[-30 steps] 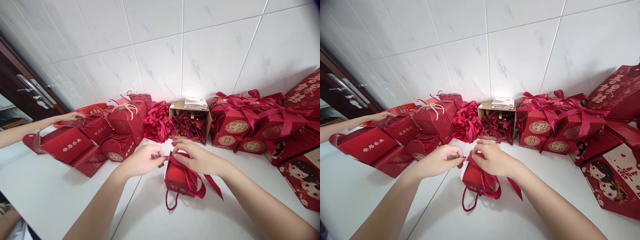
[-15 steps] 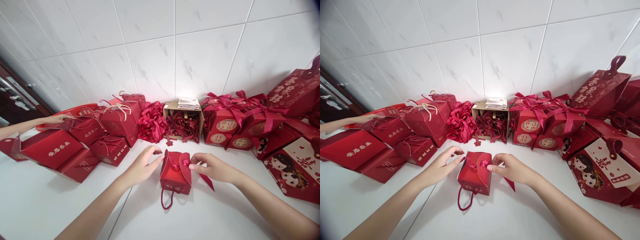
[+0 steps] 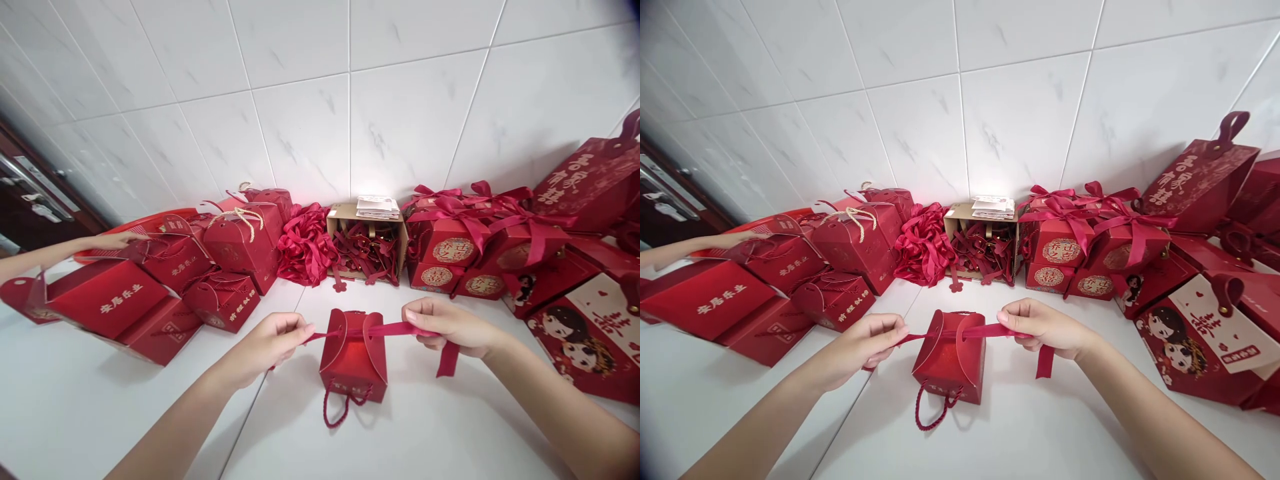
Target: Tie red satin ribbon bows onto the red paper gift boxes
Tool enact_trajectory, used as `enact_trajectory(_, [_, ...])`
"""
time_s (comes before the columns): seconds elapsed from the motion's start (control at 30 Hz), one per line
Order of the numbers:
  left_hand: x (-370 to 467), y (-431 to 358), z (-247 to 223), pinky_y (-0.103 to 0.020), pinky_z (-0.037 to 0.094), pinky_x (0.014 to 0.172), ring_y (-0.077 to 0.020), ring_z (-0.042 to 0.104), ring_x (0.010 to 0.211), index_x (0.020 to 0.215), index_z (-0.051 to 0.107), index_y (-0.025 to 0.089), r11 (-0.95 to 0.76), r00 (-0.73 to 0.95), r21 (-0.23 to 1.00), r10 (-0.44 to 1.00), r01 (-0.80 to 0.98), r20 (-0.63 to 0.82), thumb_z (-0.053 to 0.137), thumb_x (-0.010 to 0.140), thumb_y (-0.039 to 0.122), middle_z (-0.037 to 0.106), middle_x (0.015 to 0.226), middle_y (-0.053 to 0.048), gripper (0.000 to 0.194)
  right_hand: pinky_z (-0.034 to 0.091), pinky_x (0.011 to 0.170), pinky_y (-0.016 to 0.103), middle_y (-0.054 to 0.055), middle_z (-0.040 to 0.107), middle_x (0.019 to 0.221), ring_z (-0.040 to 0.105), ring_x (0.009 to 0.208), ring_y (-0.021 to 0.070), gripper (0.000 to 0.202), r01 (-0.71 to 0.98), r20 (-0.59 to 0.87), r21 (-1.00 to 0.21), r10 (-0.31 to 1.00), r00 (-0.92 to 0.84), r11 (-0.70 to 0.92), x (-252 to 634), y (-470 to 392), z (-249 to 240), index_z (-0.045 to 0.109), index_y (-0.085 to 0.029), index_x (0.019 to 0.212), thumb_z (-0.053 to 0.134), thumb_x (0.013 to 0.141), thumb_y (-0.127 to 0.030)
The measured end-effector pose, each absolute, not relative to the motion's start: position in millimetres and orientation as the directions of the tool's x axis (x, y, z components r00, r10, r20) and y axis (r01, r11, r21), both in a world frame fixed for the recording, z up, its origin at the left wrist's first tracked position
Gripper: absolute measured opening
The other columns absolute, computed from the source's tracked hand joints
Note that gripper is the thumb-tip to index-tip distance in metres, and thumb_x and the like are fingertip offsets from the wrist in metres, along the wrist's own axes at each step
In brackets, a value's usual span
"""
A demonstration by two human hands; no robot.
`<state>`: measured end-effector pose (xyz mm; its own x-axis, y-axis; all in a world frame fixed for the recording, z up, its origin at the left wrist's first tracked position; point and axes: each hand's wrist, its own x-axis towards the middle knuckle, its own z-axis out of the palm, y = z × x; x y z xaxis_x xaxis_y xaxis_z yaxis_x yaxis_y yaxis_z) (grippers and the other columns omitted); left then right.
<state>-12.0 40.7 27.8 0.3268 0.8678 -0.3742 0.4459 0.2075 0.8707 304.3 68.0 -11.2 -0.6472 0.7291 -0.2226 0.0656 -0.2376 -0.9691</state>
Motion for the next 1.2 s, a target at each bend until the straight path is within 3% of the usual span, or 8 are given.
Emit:
enact_trajectory(0.13, [-9.7, 40.1, 39.6, -0.020, 0.022, 0.046, -0.0084, 0.030, 0.055, 0.071, 0.054, 0.017, 0.054, 0.311, 0.847, 0.916, 0.528, -0.253, 0.062, 0.079, 0.050, 0.037, 0.060, 0.006, 0.035, 0.014, 0.044, 0.021, -0.007, 0.034, 0.056, 0.023, 0.049, 0.0048, 0.038, 0.216, -0.212, -0.971, 0.796, -0.567, -0.105, 309.7, 62.5, 3.1, 0.052, -0.015, 0.068, 0.068, 0.077, -0.048])
enact_trajectory(0.33, [-5.6, 45.7, 39.5, -0.018, 0.018, 0.040, -0.0081, 0.023, 0.049, 0.086, 0.053, 0.022, 0.063, 0.269, 0.817, 0.927, 0.574, -0.261, 0.055, 0.083, 0.049, 0.028, 0.057, 0.008, 0.027, 0.023, 0.041, 0.018, -0.007, 0.033, 0.055, 0.028, 0.048, 0.0050, 0.033, 0.413, -0.220, -0.911, 0.836, -0.503, 0.009, 320.9, 56.3, 13.9, 0.057, -0.017, 0.075, 0.064, 0.080, -0.049])
enact_trajectory(0.43, [-7.0, 48.7, 37.3, -0.018, 0.021, 0.040, -0.0084, 0.026, 0.050, 0.085, 0.053, 0.022, 0.039, 0.286, 0.810, 0.925, 0.585, -0.250, 0.054, 0.083, 0.051, 0.033, 0.062, 0.007, 0.029, 0.024, 0.037, 0.017, -0.008, 0.030, 0.054, 0.028, 0.044, 0.0047, 0.034, 0.491, -0.235, -0.871, 0.850, -0.471, 0.032, 321.3, 53.6, 16.6, 0.057, -0.018, 0.075, 0.060, 0.083, -0.051])
enact_trajectory(0.6, [-7.5, 47.7, 39.8, -0.022, 0.026, 0.050, -0.0097, 0.033, 0.057, 0.070, 0.057, 0.016, -0.041, 0.441, 0.809, 0.853, 0.587, -0.277, 0.060, 0.079, 0.049, 0.039, 0.061, 0.004, 0.035, 0.027, 0.034, 0.017, -0.007, 0.030, 0.054, 0.028, 0.045, 0.0057, 0.033, 0.476, -0.198, -0.878, 0.861, -0.468, 0.056, 322.1, 52.3, 17.5, 0.056, -0.019, 0.076, 0.060, 0.082, -0.051])
enact_trajectory(0.73, [-1.4, 44.8, 43.6, -0.024, 0.015, 0.047, -0.0083, 0.019, 0.052, 0.053, 0.037, 0.018, -0.001, 0.390, 0.796, 0.872, 0.605, -0.295, 0.054, 0.081, 0.054, 0.020, 0.057, 0.006, 0.049, 0.027, 0.035, 0.017, -0.007, 0.032, 0.054, 0.029, 0.047, 0.0062, 0.032, 0.469, -0.188, -0.881, 0.864, -0.467, 0.062, 326.0, 53.2, 19.0, 0.056, -0.019, 0.074, 0.064, 0.079, -0.050])
enact_trajectory(0.97, [2.8, 50.5, 37.4, -0.024, 0.013, 0.044, -0.0085, 0.018, 0.046, 0.056, 0.043, 0.018, 0.005, 0.321, 0.730, 0.896, 0.684, -0.306, 0.046, 0.081, 0.063, 0.019, 0.053, 0.007, 0.052, 0.020, 0.036, 0.019, -0.008, 0.028, 0.053, 0.025, 0.043, 0.0053, 0.032, 0.548, -0.244, -0.834, 0.850, -0.466, 0.061, 336.8, 57.5, 23.5, 0.053, -0.019, 0.073, 0.066, 0.077, -0.048])
enact_trajectory(1.2, [5.7, 54.5, 5.8, -0.024, 0.024, 0.050, -0.0111, 0.027, 0.051, 0.057, 0.037, 0.019, -0.077, 0.352, 0.660, 0.888, 0.747, -0.295, 0.038, 0.085, 0.062, 0.027, 0.055, 0.005, 0.051, 0.024, 0.047, 0.021, -0.006, 0.035, 0.054, 0.031, 0.050, 0.0076, 0.039, 0.586, -0.265, -0.781, 0.735, -0.624, 0.215, 321.5, 74.2, -8.7, 0.055, -0.017, 0.069, 0.062, 0.078, -0.054])
